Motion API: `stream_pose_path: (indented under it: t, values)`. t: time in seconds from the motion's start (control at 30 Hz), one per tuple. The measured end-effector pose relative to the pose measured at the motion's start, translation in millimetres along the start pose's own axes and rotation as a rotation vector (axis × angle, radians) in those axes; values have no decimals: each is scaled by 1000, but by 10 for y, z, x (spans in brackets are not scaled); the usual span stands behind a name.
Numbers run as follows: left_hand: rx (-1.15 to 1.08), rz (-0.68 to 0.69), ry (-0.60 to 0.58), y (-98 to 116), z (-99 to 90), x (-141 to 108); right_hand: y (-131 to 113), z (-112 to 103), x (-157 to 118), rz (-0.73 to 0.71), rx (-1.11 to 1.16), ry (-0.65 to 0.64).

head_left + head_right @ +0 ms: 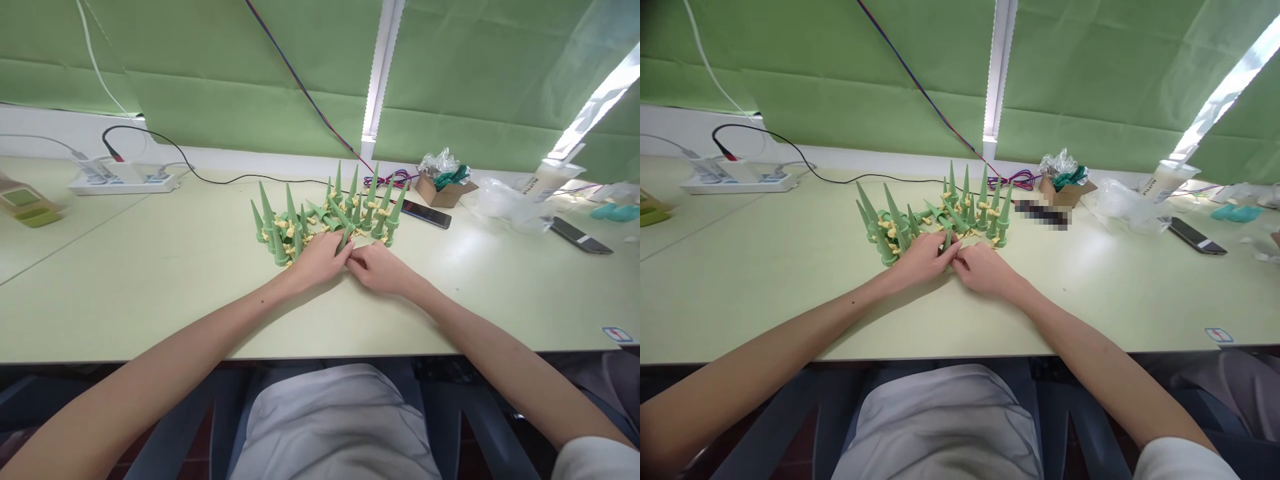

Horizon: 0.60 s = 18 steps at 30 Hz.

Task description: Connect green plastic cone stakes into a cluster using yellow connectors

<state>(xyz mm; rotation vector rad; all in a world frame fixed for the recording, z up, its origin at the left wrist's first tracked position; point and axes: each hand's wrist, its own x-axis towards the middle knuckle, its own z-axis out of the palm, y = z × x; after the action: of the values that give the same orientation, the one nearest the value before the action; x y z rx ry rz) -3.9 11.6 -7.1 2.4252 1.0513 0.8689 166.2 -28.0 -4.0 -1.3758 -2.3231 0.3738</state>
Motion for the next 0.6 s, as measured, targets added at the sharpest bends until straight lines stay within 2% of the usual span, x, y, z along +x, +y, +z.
stream_pose_path:
  t: [0.17, 0.37, 0.6]
  values:
    - [25, -29, -27, 17, -16, 2, -20, -16, -13, 8, -40, -23]
    - [55, -66, -123, 78, -87, -1, -48, -61, -28, -7, -131, -77]
    - [64, -57, -139, 75, -81, 12, -70, -104, -42, -15, -179, -111]
